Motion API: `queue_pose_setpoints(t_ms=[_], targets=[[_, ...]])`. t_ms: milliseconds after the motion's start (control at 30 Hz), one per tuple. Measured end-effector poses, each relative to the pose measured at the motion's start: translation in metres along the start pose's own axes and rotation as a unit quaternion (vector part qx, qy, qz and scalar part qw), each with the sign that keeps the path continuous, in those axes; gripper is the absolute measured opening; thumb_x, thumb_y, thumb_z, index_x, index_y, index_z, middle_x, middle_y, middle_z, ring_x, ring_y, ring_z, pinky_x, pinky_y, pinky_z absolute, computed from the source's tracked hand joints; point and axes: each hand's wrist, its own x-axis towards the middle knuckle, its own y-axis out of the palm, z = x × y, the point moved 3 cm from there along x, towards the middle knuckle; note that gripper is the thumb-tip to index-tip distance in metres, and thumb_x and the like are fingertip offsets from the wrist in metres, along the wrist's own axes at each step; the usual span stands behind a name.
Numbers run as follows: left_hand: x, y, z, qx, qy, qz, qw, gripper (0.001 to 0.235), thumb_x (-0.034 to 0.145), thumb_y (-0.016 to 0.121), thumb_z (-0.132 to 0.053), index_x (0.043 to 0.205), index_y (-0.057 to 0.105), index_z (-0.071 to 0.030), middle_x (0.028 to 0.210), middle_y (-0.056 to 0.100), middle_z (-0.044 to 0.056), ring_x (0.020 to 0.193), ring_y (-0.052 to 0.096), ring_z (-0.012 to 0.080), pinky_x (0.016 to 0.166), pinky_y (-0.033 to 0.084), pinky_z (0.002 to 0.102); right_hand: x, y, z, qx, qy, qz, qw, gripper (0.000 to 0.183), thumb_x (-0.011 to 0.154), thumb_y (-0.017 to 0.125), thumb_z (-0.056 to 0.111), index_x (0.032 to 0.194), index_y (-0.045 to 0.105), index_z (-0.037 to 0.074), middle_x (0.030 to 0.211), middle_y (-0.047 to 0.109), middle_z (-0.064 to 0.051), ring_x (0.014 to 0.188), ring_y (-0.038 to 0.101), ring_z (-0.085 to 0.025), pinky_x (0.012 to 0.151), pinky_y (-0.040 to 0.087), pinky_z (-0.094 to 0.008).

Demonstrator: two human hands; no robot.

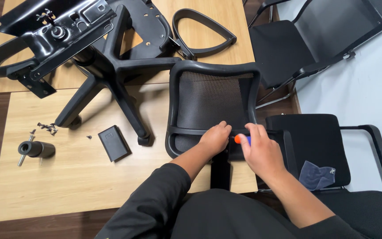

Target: The person assembles an office chair on a table, using a screwdriver to drive screws and attach the seat mounting plate and armrest brackets to the mesh seat back. They pick up screws from the table, align the black metal brackets, and tighten the fasteners by hand with the screwdriver.

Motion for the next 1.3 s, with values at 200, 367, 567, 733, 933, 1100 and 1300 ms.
queue_pose_setpoints(t_ms=[200, 367, 567, 733, 933, 1100, 1300], targets=[[-0.001, 0.0, 0.0, -0.009, 0.005, -0.01, 1.0, 0.02, 0.084, 0.065, -0.003, 0.103, 0.061, 0.001, 0.109, 0.062, 0.02, 0.099, 0.068, 0.0383, 0.085, 0.057, 0.046, -0.004, -0.002, 0.003, -0.011, -0.171, -0.119, 0.978, 0.054, 0.079, 0.075, 0.023, 0.125, 0.057, 0.001, 0.133, 0.052, -0.021, 0.117, 0.061, -0.04, 0.093, 0.054, -0.047], [0.0, -0.003, -0.001, -0.006, 0.004, -0.004, 1.0, 0.02, 0.085, 0.066, -0.004, 0.104, 0.061, 0.0, 0.108, 0.062, 0.02, 0.098, 0.068, 0.0382, 0.085, 0.058, 0.046, -0.001, 0.002, -0.001, -0.021, -0.154, -0.123, 0.98, 0.05, 0.082, 0.065, 0.02, 0.129, 0.056, 0.004, 0.131, 0.058, -0.016, 0.102, 0.071, -0.037, 0.086, 0.059, -0.044], [0.001, 0.0, -0.001, -0.004, 0.004, -0.001, 1.0, 0.02, 0.085, 0.067, -0.005, 0.104, 0.061, 0.0, 0.108, 0.062, 0.019, 0.097, 0.069, 0.0379, 0.085, 0.058, 0.045, 0.0, 0.004, -0.003, 0.022, -0.167, -0.128, 0.977, 0.041, 0.087, 0.069, 0.02, 0.121, 0.058, 0.001, 0.122, 0.061, -0.018, 0.09, 0.072, -0.038, 0.075, 0.059, -0.045], [0.001, -0.002, -0.002, -0.001, -0.001, 0.006, 1.0, 0.019, 0.086, 0.066, -0.004, 0.104, 0.062, 0.0, 0.109, 0.062, 0.019, 0.098, 0.069, 0.0377, 0.085, 0.058, 0.045, -0.008, -0.008, 0.011, -0.039, -0.272, -0.22, 0.936, 0.052, 0.068, 0.067, 0.018, 0.117, 0.058, 0.002, 0.12, 0.059, -0.018, 0.096, 0.071, -0.04, 0.08, 0.058, -0.046], [0.002, 0.004, 0.001, 0.008, 0.009, 0.011, 1.0, 0.021, 0.084, 0.067, -0.003, 0.104, 0.062, 0.001, 0.108, 0.062, 0.02, 0.098, 0.069, 0.0379, 0.086, 0.058, 0.044, -0.001, 0.003, -0.003, 0.004, -0.183, -0.136, 0.974, 0.041, 0.082, 0.068, 0.014, 0.12, 0.06, 0.004, 0.123, 0.058, -0.017, 0.094, 0.071, -0.038, 0.078, 0.059, -0.045], [0.005, 0.006, 0.0, 0.008, 0.01, 0.007, 1.0, 0.023, 0.083, 0.069, -0.003, 0.104, 0.062, 0.001, 0.109, 0.062, 0.021, 0.099, 0.069, 0.0376, 0.086, 0.058, 0.044, 0.005, 0.009, -0.011, 0.029, -0.09, -0.068, 0.993, 0.038, 0.094, 0.066, 0.021, 0.128, 0.058, 0.005, 0.13, 0.06, -0.011, 0.098, 0.07, -0.038, 0.083, 0.058, -0.045], [0.006, 0.003, -0.003, 0.014, 0.006, 0.022, 1.0, 0.025, 0.082, 0.069, -0.002, 0.106, 0.062, 0.001, 0.111, 0.062, 0.021, 0.101, 0.069, 0.0381, 0.087, 0.058, 0.044, -0.002, -0.004, 0.003, 0.013, -0.182, -0.125, 0.975, 0.045, 0.085, 0.074, 0.025, 0.121, 0.057, 0.001, 0.128, 0.056, -0.018, 0.104, 0.068, -0.04, 0.081, 0.058, -0.046]])
